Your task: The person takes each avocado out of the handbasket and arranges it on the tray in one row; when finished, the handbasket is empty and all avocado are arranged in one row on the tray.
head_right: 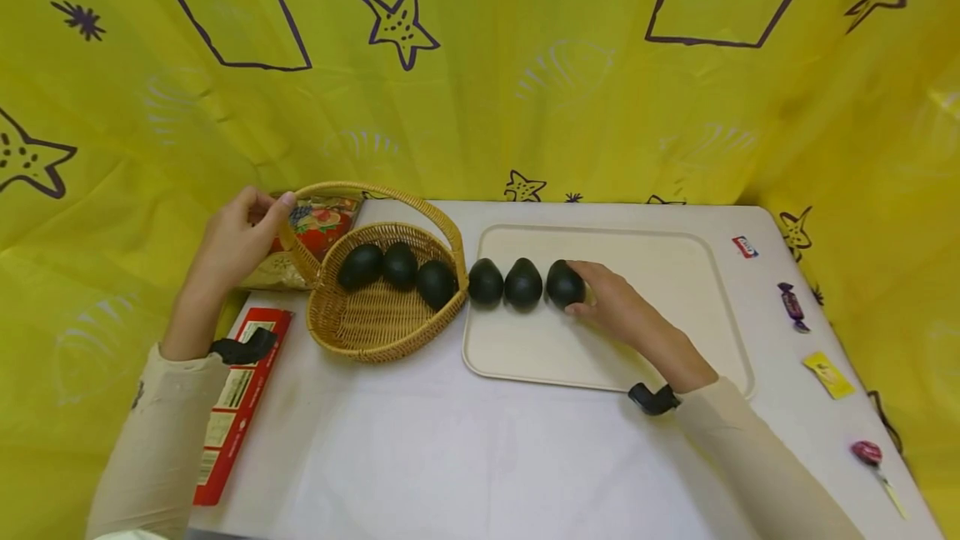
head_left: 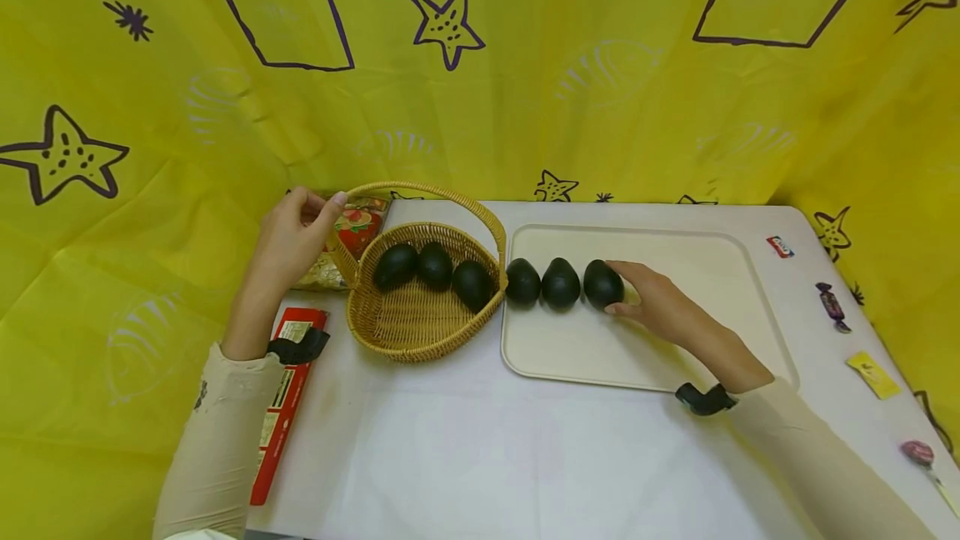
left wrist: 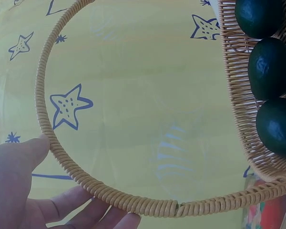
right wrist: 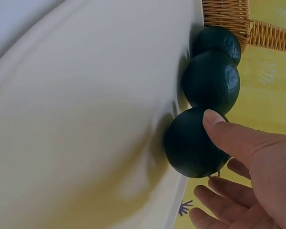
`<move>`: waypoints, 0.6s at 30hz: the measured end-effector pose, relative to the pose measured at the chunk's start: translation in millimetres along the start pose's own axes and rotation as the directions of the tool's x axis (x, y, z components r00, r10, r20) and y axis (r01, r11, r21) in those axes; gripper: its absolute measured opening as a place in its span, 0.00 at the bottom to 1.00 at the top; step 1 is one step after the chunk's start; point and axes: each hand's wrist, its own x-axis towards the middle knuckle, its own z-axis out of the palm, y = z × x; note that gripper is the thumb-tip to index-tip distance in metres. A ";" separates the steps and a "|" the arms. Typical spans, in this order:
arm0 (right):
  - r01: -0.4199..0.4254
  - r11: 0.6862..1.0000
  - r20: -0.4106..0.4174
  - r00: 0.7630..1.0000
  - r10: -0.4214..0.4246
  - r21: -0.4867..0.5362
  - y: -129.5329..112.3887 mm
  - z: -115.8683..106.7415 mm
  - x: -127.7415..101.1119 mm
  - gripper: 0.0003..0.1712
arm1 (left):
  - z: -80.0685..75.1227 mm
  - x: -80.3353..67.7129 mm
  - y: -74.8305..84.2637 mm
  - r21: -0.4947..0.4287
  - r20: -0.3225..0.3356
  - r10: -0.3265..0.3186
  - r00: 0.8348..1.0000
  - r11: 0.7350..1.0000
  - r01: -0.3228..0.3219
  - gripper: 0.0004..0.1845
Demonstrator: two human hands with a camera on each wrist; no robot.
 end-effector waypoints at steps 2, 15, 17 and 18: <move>0.000 1.000 -0.001 1.000 0.000 -0.015 -0.1 -0.9 -0.4 0.41 | 0.0 0.1 0.0 0.002 0.002 0.000 1.000 1.000 0.000 0.34; 0.154 0.988 0.002 0.988 -0.154 -0.018 -74.6 4.3 6.2 0.31 | 0.5 0.5 0.3 -0.004 -0.005 0.013 1.000 1.000 -0.013 0.33; 0.194 0.981 0.025 0.981 -0.193 -0.013 -90.1 10.5 10.6 0.29 | 0.6 0.4 0.4 -0.009 -0.003 0.013 1.000 1.000 -0.013 0.34; 0.216 0.976 0.039 0.976 -0.215 -0.018 -97.1 14.4 13.5 0.29 | 0.5 0.3 0.4 -0.011 -0.002 0.014 1.000 1.000 -0.014 0.34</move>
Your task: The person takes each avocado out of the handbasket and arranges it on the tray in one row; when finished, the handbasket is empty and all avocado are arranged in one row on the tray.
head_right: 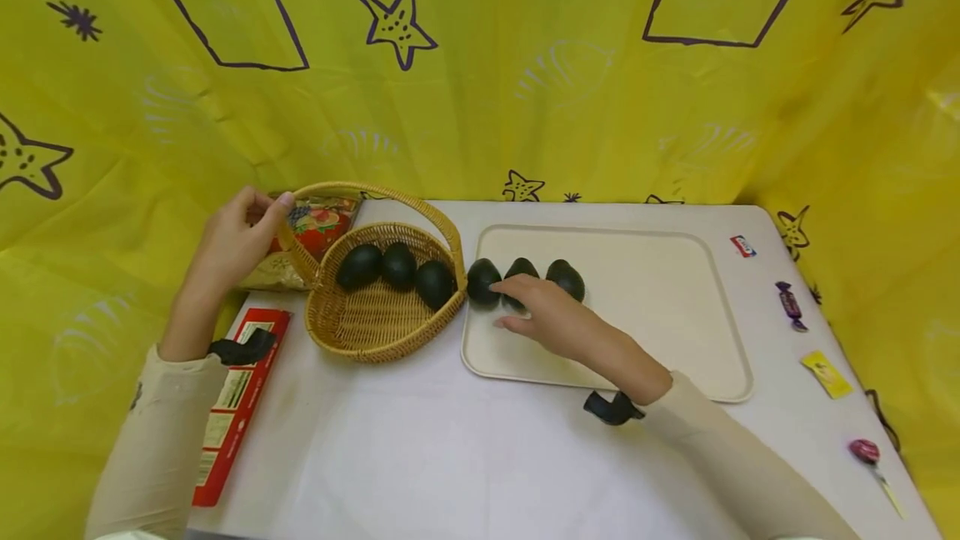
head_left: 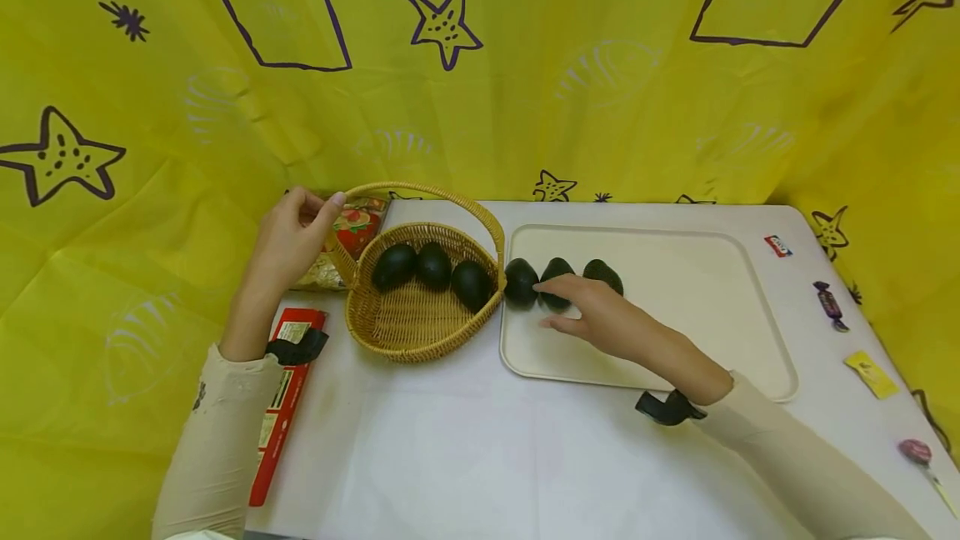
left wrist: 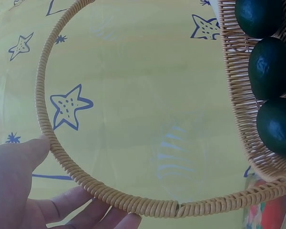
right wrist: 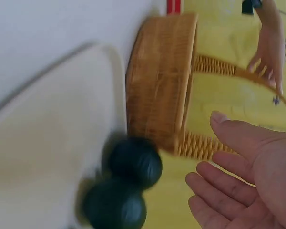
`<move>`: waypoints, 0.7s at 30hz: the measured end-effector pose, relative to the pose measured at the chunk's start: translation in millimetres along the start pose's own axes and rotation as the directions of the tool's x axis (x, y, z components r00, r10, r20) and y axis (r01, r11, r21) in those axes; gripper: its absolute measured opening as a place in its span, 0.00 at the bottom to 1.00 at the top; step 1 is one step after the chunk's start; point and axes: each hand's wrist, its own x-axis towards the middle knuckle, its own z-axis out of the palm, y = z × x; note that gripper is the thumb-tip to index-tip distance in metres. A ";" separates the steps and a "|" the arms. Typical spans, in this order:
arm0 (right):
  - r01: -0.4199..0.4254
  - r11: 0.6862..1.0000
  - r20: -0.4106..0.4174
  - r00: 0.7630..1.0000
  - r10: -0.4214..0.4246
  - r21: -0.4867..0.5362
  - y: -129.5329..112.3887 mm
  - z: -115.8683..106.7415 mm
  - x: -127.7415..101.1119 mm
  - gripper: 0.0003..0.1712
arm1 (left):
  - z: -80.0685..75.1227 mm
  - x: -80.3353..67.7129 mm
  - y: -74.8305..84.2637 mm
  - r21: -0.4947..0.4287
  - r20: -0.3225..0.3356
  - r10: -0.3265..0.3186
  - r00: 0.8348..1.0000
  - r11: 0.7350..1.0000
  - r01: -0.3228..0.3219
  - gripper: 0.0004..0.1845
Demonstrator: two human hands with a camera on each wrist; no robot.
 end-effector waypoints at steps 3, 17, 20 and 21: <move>0.060 0.998 0.043 0.997 -0.060 -0.003 -17.5 11.7 15.0 0.29 | -1.1 -0.5 -0.2 0.003 0.000 -0.003 1.000 1.000 0.003 0.35; 0.076 0.984 0.033 0.997 -0.072 -0.161 -70.5 56.0 91.5 0.29 | -0.6 -0.3 1.2 0.022 -0.014 -0.007 1.000 1.000 0.007 0.34; -0.028 0.967 0.037 0.999 0.039 -0.255 -83.3 59.7 101.6 0.27 | -0.4 -0.3 0.6 0.025 -0.014 -0.007 1.000 1.000 0.008 0.35; -0.054 0.955 0.042 0.997 0.069 -0.291 -87.4 60.9 104.1 0.25 | -0.3 -0.3 0.3 0.023 -0.012 -0.007 1.000 1.000 0.007 0.35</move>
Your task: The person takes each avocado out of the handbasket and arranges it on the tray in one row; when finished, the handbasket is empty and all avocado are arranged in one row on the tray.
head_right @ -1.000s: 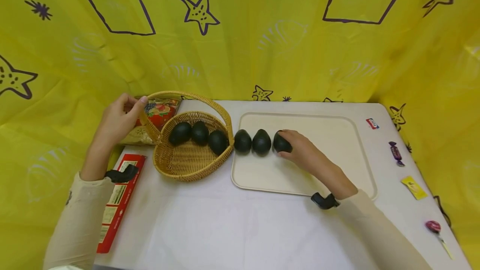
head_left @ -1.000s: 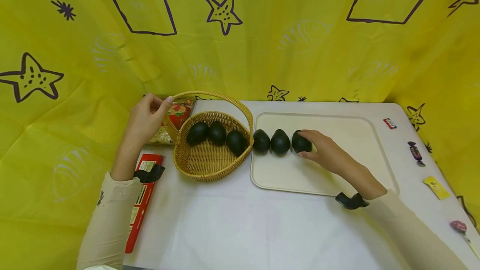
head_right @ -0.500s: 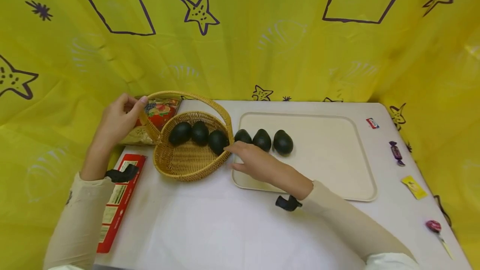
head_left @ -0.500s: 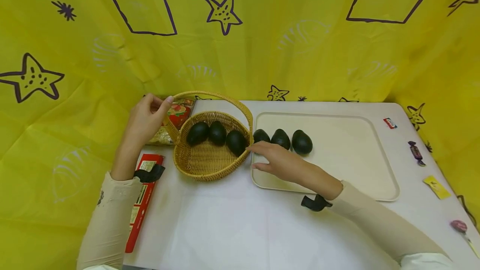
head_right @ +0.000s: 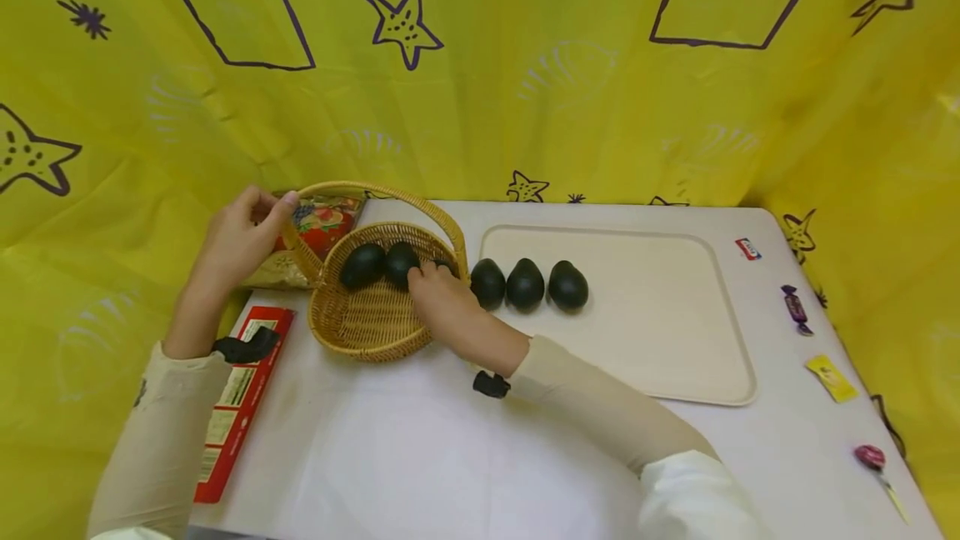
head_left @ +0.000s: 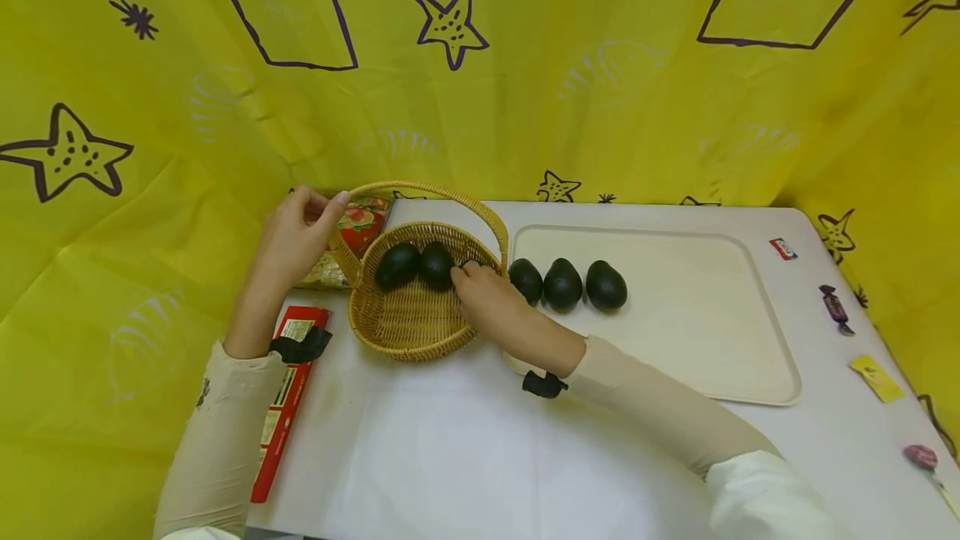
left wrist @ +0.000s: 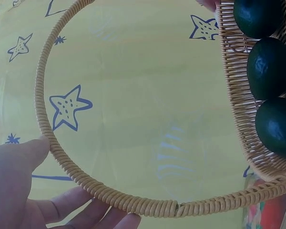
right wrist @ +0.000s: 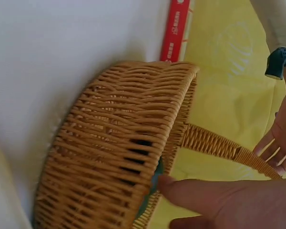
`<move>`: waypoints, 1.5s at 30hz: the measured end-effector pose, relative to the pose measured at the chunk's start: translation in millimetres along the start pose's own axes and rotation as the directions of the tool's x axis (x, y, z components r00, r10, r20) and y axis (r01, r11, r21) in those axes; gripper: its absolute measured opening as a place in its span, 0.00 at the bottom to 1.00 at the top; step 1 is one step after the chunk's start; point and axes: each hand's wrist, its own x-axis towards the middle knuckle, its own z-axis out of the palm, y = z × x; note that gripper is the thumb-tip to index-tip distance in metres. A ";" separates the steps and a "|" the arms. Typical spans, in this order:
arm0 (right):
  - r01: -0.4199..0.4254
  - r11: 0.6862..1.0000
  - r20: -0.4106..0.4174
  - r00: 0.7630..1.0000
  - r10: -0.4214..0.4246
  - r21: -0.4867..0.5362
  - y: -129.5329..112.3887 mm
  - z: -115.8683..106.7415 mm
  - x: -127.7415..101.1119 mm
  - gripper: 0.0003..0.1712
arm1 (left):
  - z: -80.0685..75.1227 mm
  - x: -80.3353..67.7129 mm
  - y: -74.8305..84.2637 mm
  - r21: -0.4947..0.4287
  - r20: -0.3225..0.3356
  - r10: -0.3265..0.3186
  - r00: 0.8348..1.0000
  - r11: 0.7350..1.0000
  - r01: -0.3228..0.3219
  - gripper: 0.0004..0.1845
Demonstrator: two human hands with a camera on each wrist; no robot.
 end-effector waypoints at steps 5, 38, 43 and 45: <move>-0.065 0.978 0.046 0.996 0.076 -0.197 -12.9 4.2 13.0 0.11 | -0.1 -0.5 -0.9 -0.004 -0.004 0.006 1.000 1.000 -0.006 0.35; -0.269 0.962 0.324 0.907 0.269 -0.046 -1.4 13.1 49.5 0.52 | 1.2 0.7 -1.1 -0.015 -0.007 0.005 1.000 1.000 -0.005 0.36; -0.265 0.962 0.331 0.903 0.273 -0.070 0.2 15.9 51.0 0.52 | 0.6 0.6 0.1 -0.011 -0.003 0.003 1.000 1.000 -0.003 0.35; -0.268 0.960 0.331 0.901 0.280 -0.083 0.1 16.7 50.8 0.54 | 0.6 0.2 0.2 -0.009 -0.002 0.002 1.000 1.000 -0.002 0.35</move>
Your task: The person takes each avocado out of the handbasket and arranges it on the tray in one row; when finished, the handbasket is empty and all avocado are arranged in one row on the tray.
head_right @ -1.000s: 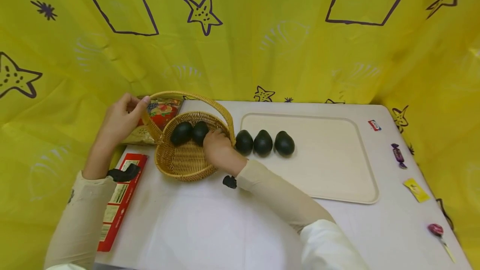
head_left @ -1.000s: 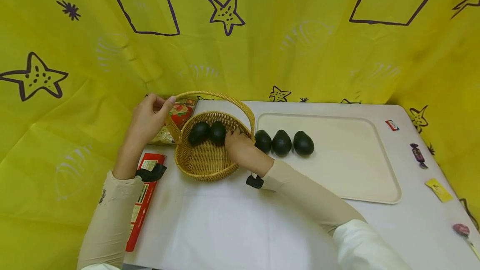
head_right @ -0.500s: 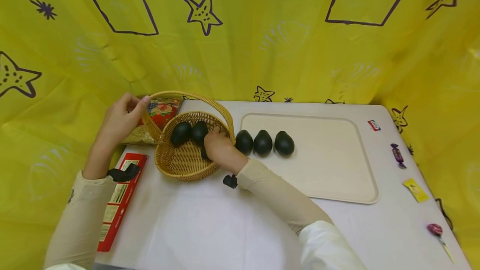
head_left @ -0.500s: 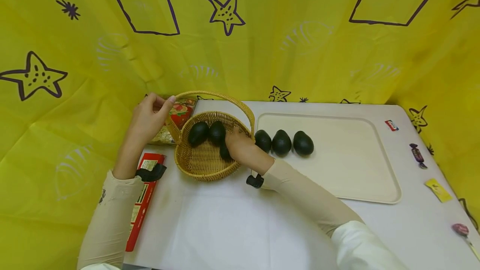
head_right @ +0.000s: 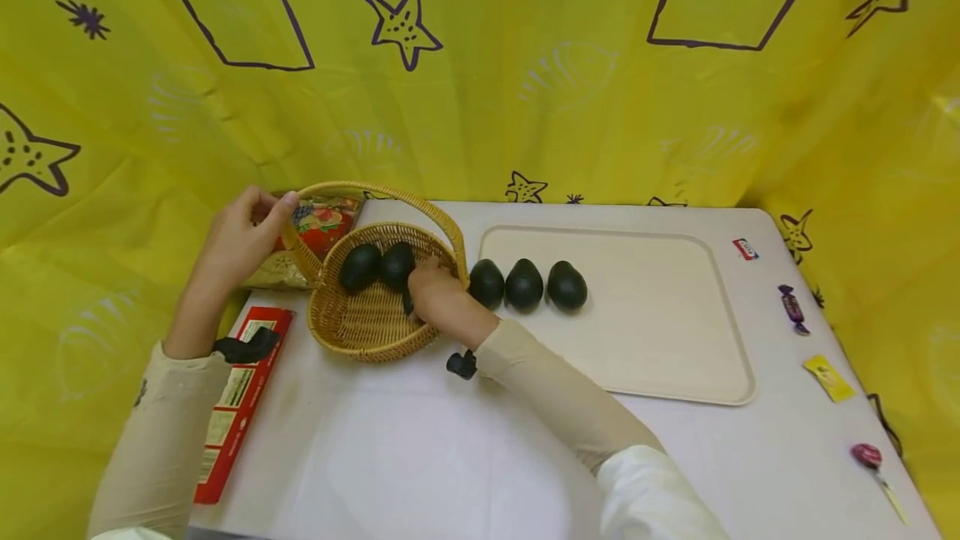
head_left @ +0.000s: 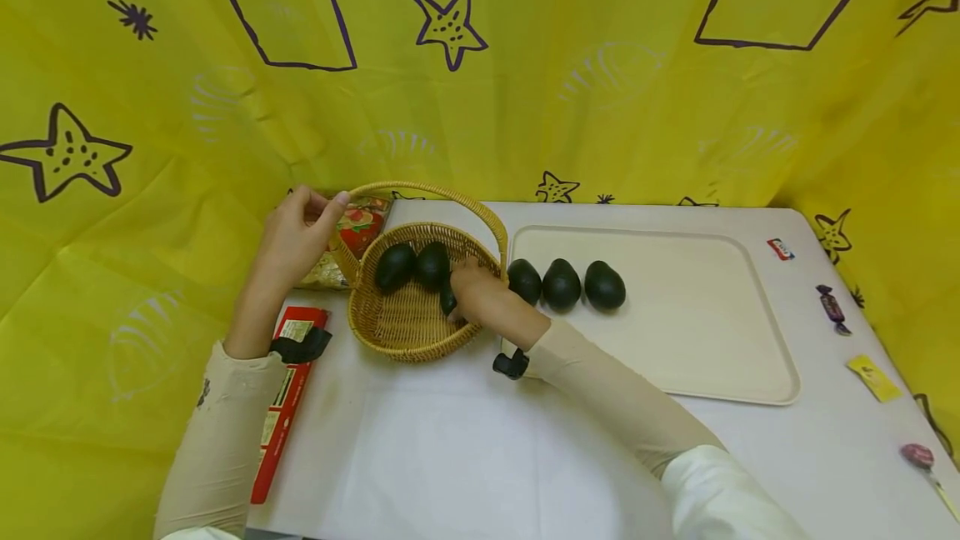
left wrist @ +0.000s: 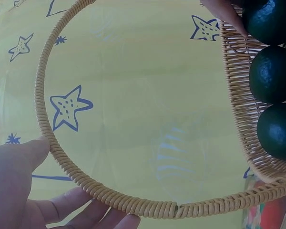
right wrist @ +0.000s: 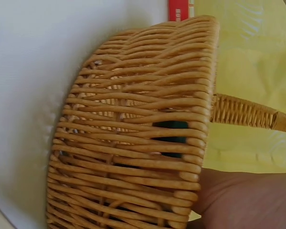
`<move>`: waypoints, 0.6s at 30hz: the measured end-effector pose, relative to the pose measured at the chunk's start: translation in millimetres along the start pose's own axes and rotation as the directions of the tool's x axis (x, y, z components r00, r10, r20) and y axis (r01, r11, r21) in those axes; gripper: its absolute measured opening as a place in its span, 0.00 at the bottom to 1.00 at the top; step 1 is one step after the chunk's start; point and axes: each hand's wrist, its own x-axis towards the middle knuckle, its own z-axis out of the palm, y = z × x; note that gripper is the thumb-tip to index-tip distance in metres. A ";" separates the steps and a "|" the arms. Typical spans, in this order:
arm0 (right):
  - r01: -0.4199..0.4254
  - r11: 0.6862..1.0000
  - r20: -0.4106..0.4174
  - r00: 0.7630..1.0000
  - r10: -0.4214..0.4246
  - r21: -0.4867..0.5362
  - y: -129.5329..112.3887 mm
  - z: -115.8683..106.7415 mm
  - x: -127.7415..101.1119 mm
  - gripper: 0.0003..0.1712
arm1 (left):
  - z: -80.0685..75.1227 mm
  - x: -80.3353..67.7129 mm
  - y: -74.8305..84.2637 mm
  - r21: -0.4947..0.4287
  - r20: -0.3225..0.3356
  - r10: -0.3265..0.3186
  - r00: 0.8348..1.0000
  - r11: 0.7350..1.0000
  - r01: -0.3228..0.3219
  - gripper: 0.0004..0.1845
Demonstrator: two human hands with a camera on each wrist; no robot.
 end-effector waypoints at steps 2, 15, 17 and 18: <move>-0.009 1.000 -0.007 1.000 0.009 0.002 -0.4 0.5 -0.5 0.55 | 0.2 -0.5 0.0 0.002 -0.001 -0.003 1.000 1.000 0.003 0.35; 0.051 0.996 -0.098 0.994 -0.044 0.067 1.8 5.5 -7.7 0.47 | -0.5 0.6 -1.0 0.009 0.002 -0.004 1.000 1.000 0.004 0.36; 0.060 0.995 -0.104 0.993 -0.052 0.074 2.6 6.4 -7.4 0.45 | -0.7 0.6 -1.0 0.011 0.002 -0.002 1.000 1.000 0.002 0.36; 0.071 0.995 -0.111 0.992 -0.063 0.077 3.1 6.9 -7.4 0.46 | -0.7 0.5 -1.0 0.011 0.002 -0.001 1.000 1.000 0.001 0.36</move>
